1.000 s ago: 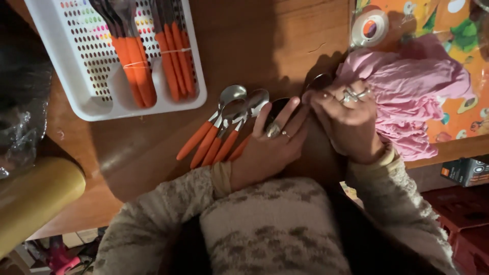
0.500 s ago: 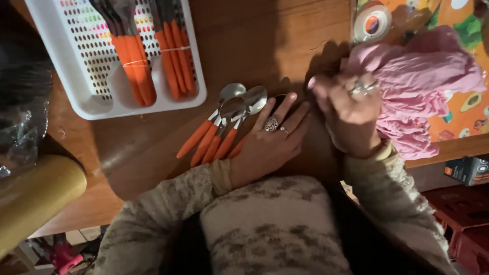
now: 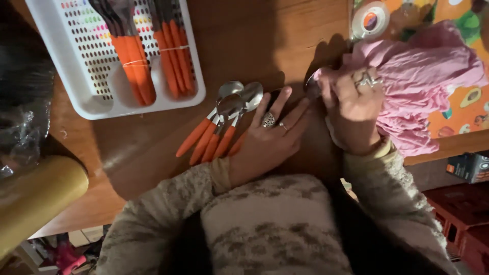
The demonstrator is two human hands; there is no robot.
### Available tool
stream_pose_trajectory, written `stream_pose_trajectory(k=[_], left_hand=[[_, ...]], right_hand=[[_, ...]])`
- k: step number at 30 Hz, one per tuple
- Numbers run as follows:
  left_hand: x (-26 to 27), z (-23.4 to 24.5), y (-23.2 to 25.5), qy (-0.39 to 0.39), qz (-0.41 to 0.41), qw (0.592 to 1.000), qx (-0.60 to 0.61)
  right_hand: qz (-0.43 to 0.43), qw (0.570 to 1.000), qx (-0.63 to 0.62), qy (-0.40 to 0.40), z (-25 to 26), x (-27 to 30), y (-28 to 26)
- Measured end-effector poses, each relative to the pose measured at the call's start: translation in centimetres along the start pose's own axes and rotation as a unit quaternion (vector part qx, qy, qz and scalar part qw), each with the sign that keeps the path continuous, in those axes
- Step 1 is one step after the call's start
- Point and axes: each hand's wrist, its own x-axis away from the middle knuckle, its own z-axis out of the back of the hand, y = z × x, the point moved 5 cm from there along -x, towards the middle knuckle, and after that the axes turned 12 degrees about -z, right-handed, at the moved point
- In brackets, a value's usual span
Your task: Sort various pieces of cutlery into a plastic organizer tray.
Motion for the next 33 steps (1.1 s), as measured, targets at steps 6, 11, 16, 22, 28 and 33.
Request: stream_pose_trajectory(k=[6, 11, 16, 22, 28, 33], left_hand=[[-0.2, 0.5, -0.1, 0.000, -0.004, 1.000, -0.015], [-0.1, 0.4, -0.1, -0.007, -0.005, 1.000, -0.015], [-0.2, -0.2, -0.1, -0.012, -0.009, 1.000, -0.008], [0.1, -0.5, -0.1, -0.003, -0.011, 1.000, -0.029], [0.1, -1.5, -0.5, 0.021, -0.016, 0.998, -0.065], [-1.2, -1.4, -1.0, 0.017, -0.017, 0.997, -0.076]], right_hand=[[-0.052, 0.998, -0.025, -0.021, 1.0, -0.3, 0.5], [0.067, 0.997, -0.031, -0.005, -0.9, 0.2, 1.3], [0.045, 0.998, -0.046, -0.017, -0.1, -0.1, 0.0], [-0.046, 0.998, 0.015, 0.033, -1.0, 0.8, 3.2], [-0.102, 0.983, -0.143, 0.044, 0.5, 0.6, 3.4], [-0.097, 0.981, -0.163, 0.031, 0.2, 0.6, 3.8]])
